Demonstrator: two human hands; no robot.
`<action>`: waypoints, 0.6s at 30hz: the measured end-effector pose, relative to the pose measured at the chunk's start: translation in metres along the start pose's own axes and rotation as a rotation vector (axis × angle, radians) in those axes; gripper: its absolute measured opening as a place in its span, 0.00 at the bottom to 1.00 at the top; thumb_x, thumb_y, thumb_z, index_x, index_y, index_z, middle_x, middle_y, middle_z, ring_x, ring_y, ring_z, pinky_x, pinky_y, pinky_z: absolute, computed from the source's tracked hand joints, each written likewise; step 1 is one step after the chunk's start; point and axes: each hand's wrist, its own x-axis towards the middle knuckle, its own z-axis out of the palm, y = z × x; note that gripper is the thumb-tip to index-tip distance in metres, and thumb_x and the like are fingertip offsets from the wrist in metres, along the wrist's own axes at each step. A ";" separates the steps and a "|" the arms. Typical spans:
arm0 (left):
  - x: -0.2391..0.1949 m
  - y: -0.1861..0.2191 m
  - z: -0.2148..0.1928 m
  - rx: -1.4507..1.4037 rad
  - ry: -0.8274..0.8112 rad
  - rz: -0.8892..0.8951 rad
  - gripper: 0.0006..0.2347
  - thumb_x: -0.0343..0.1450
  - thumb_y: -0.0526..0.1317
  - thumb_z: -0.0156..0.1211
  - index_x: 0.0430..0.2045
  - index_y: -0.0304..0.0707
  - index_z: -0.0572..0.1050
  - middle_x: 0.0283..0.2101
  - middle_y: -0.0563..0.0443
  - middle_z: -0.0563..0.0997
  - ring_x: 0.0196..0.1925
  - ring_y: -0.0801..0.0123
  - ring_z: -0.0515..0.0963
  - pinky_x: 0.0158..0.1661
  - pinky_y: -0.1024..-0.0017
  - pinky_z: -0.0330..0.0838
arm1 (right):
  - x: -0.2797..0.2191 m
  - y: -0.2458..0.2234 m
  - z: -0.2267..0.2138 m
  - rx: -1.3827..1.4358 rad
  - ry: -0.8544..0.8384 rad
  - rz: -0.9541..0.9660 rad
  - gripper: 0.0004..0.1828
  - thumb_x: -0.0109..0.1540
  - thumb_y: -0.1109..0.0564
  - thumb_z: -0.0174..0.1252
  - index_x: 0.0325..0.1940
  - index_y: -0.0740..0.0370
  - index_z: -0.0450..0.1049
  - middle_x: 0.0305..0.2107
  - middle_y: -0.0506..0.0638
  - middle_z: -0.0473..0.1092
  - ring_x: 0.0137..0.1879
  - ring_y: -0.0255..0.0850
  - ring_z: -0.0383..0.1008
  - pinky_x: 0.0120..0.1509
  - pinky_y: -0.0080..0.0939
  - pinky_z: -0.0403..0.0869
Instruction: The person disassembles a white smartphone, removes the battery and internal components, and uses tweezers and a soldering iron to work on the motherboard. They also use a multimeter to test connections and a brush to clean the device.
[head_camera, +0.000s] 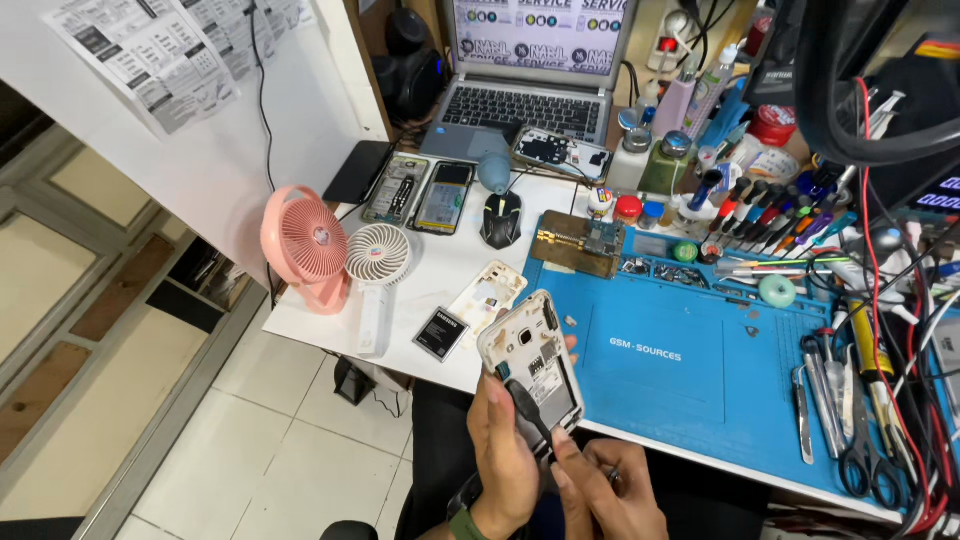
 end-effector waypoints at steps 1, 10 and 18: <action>0.000 0.004 0.001 0.003 0.026 -0.031 0.34 0.81 0.62 0.40 0.67 0.26 0.71 0.57 0.31 0.86 0.60 0.50 0.87 0.59 0.56 0.84 | -0.003 0.010 0.002 -0.019 -0.030 -0.006 0.18 0.66 0.54 0.65 0.59 0.38 0.87 0.36 0.40 0.68 0.33 0.33 0.66 0.38 0.36 0.66; -0.017 -0.004 0.000 -0.158 -0.041 -0.178 0.34 0.79 0.60 0.42 0.74 0.30 0.64 0.56 0.23 0.87 0.60 0.45 0.88 0.54 0.61 0.83 | 0.009 -0.007 -0.010 -0.005 0.011 -0.065 0.17 0.68 0.46 0.58 0.58 0.43 0.86 0.42 0.41 0.80 0.29 0.32 0.76 0.34 0.29 0.73; -0.019 -0.001 0.005 -0.216 -0.047 -0.208 0.33 0.80 0.58 0.39 0.75 0.30 0.64 0.59 0.24 0.85 0.61 0.49 0.86 0.59 0.60 0.80 | 0.017 -0.004 -0.008 -0.095 0.102 -0.223 0.14 0.70 0.49 0.60 0.59 0.44 0.83 0.42 0.42 0.80 0.36 0.34 0.80 0.34 0.34 0.73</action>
